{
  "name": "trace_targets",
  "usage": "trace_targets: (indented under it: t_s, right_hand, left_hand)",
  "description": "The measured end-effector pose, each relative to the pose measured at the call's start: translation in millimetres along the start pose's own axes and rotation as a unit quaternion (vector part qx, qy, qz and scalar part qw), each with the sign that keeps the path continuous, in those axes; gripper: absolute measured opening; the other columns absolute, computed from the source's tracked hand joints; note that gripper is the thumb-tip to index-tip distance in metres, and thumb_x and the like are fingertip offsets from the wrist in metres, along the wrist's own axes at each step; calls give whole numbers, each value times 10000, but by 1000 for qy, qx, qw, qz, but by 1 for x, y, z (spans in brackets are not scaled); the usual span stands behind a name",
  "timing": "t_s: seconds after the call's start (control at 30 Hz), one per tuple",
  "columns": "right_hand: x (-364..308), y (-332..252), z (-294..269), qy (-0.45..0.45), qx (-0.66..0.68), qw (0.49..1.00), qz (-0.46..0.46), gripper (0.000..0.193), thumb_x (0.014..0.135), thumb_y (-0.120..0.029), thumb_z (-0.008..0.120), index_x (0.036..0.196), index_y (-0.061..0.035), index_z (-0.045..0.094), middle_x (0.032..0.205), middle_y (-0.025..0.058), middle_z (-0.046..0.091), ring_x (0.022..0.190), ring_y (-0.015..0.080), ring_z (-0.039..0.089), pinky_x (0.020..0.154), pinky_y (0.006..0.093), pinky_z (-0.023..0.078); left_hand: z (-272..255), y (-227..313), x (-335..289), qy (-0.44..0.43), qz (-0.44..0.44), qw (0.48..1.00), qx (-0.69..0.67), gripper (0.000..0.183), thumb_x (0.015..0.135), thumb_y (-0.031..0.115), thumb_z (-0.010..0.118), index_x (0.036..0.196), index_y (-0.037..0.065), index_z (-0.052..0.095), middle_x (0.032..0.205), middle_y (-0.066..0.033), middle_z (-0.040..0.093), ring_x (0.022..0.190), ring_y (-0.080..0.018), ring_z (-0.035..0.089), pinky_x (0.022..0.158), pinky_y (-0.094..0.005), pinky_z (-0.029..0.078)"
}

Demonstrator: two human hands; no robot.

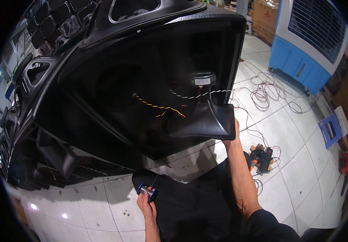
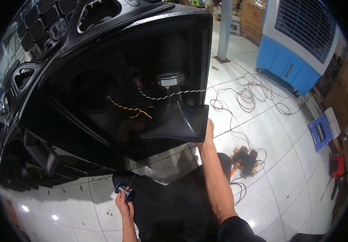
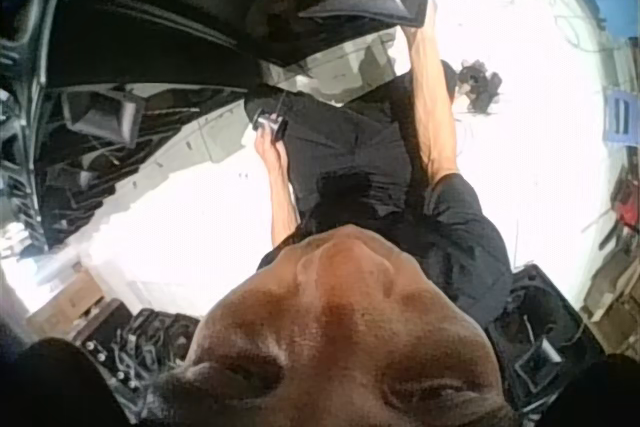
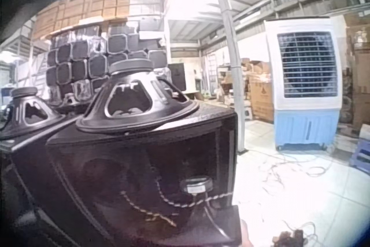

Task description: The person sits on the floor and twists together the ends of several wires. They then use a soldering iron and solder wire to solder the connections on a black plastic housing, securing the wires in place.

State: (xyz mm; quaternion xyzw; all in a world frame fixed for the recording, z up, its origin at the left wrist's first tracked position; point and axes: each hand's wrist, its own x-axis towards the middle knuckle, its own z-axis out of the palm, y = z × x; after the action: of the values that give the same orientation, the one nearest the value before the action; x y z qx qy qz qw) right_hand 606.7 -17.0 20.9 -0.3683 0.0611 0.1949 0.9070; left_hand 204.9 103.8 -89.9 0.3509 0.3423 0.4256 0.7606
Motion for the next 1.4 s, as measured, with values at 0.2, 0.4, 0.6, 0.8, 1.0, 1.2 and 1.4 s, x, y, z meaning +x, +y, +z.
trace_targets:
  t_s: [0.2, 0.4, 0.6, 0.8, 1.0, 1.2, 1.4]
  right_hand:
    - [-13, -40, 2, 110, -180, 921, -327, 326, 963, -92, 599, 1253, 53, 559, 1184, 135, 629, 1051, 199, 611, 865, 326, 522]
    - [-64, -100, 81, -131, -590, 552, -575, 376, 829, -81, 743, 1170, 23, 625, 1118, 185, 643, 1022, 343, 610, 831, 405, 511]
    - [-122, -80, 93, -95, -746, 521, -403, 417, 818, -302, 782, 1013, 44, 654, 996, 193, 660, 963, 357, 587, 839, 434, 453]
    - [-140, -30, 60, -145, -797, 341, -477, 660, 717, -254, 789, 1279, 9, 565, 1277, 147, 585, 1190, 312, 529, 1017, 434, 390]
    - [-93, -29, 51, -150, -735, 277, -601, 353, 780, -83, 630, 1107, 46, 665, 1175, 177, 655, 1059, 315, 607, 880, 413, 472]
    - [-78, -70, 52, -232, -652, 381, -613, 393, 660, 5, 681, 1050, -44, 701, 1138, 76, 714, 982, 286, 648, 799, 383, 522]
    - [-45, -115, 38, -332, -627, 407, -575, 408, 656, 60, 728, 1038, -83, 725, 1107, 29, 737, 1000, 257, 671, 796, 364, 546]
  left_hand:
    - [0, 2, -1, -3, 2, 1000, -5, 328, 954, 118, 664, 1206, -63, 559, 1099, -171, 665, 968, -263, 680, 930, -377, 554]
    - [3, 1, 0, -7, -8, 1000, -15, 340, 951, 122, 670, 1210, -68, 557, 1098, -174, 666, 960, -267, 683, 933, -379, 551]
    - [-1, 0, -4, -4, 7, 1000, -28, 343, 953, 101, 663, 1220, -81, 548, 1102, -181, 667, 971, -267, 685, 917, -373, 560]
    - [3, 2, 0, -16, -8, 999, -32, 352, 956, 105, 659, 1227, -85, 539, 1124, -184, 654, 998, -258, 671, 952, -378, 544]
    - [1, 1, -3, -6, -2, 999, -34, 369, 953, 114, 666, 1231, -90, 533, 1135, -186, 647, 1001, -257, 667, 961, -376, 537]
    - [-1, 1, 0, -17, -4, 1000, -24, 363, 953, 117, 669, 1224, -88, 541, 1119, -183, 655, 986, -253, 673, 953, -368, 540]
    - [1, 2, -1, -16, -1, 1000, -19, 347, 962, 116, 656, 1221, -86, 544, 1120, -180, 656, 983, -245, 674, 952, -365, 539]
